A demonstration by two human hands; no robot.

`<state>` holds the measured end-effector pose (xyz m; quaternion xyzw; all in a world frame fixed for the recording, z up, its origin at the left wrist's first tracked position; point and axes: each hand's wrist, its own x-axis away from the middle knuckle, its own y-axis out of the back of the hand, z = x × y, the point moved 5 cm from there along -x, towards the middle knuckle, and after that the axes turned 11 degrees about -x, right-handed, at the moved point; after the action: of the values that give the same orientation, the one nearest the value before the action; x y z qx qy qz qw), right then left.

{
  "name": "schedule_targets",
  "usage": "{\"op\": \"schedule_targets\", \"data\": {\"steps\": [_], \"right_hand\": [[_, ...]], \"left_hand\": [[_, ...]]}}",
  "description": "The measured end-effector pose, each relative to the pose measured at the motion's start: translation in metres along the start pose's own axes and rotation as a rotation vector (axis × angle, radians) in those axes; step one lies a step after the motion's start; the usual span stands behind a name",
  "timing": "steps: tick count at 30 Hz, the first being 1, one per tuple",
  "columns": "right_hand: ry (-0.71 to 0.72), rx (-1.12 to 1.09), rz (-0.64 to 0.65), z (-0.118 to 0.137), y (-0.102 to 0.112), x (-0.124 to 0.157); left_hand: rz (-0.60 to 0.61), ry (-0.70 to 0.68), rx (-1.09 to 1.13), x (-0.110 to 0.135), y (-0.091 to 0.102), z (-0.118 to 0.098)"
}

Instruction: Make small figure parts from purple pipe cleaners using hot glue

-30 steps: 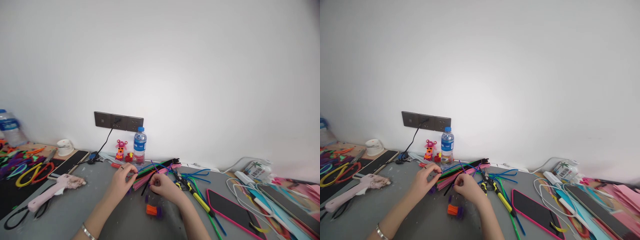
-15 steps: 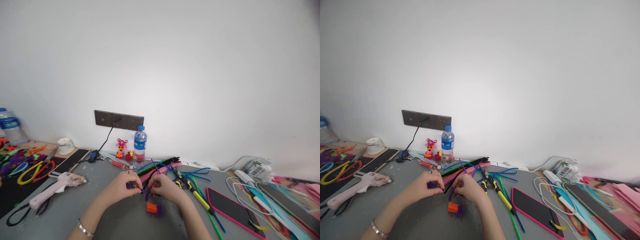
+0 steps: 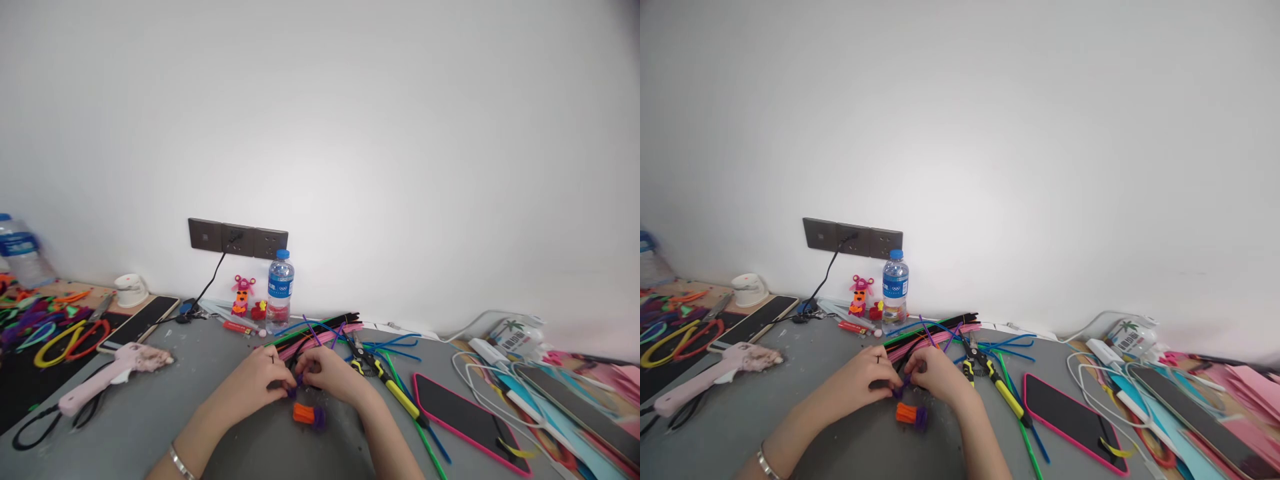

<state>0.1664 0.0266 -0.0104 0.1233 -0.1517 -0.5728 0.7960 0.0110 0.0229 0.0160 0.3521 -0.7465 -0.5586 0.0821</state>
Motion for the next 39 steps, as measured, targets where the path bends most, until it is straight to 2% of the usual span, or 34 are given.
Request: {"op": "schedule_targets", "data": {"steps": [5, 10, 17, 20, 24, 29, 34, 39], "right_hand": [[0.000, 0.012, 0.000, -0.001, 0.000, 0.000], [-0.006, 0.029, 0.023, 0.007, -0.003, 0.005], [-0.085, 0.309, -0.013, 0.017, -0.014, 0.009], [-0.030, 0.352, 0.000, 0.019, -0.017, 0.009], [0.039, 0.296, 0.051, 0.016, -0.020, 0.008], [0.038, 0.087, 0.093, 0.020, -0.015, 0.009], [0.186, -0.060, 0.008, 0.045, 0.006, 0.015], [0.285, -0.178, -0.069, 0.054, 0.012, 0.015]], "left_hand": [[0.032, 0.022, -0.011, 0.000, 0.000, -0.002], [-0.017, -0.021, 0.065, 0.000, 0.010, -0.007], [-0.117, 0.149, 0.195, -0.002, 0.025, 0.003], [-0.131, 0.161, 0.268, -0.003, 0.026, 0.002], [-0.086, 0.229, 0.399, -0.002, 0.027, 0.003], [-0.058, 0.289, 0.523, -0.002, 0.027, 0.007], [-0.113, 0.313, 0.619, -0.004, 0.018, 0.018], [-0.153, 0.320, 0.525, -0.005, 0.016, 0.017]]}}
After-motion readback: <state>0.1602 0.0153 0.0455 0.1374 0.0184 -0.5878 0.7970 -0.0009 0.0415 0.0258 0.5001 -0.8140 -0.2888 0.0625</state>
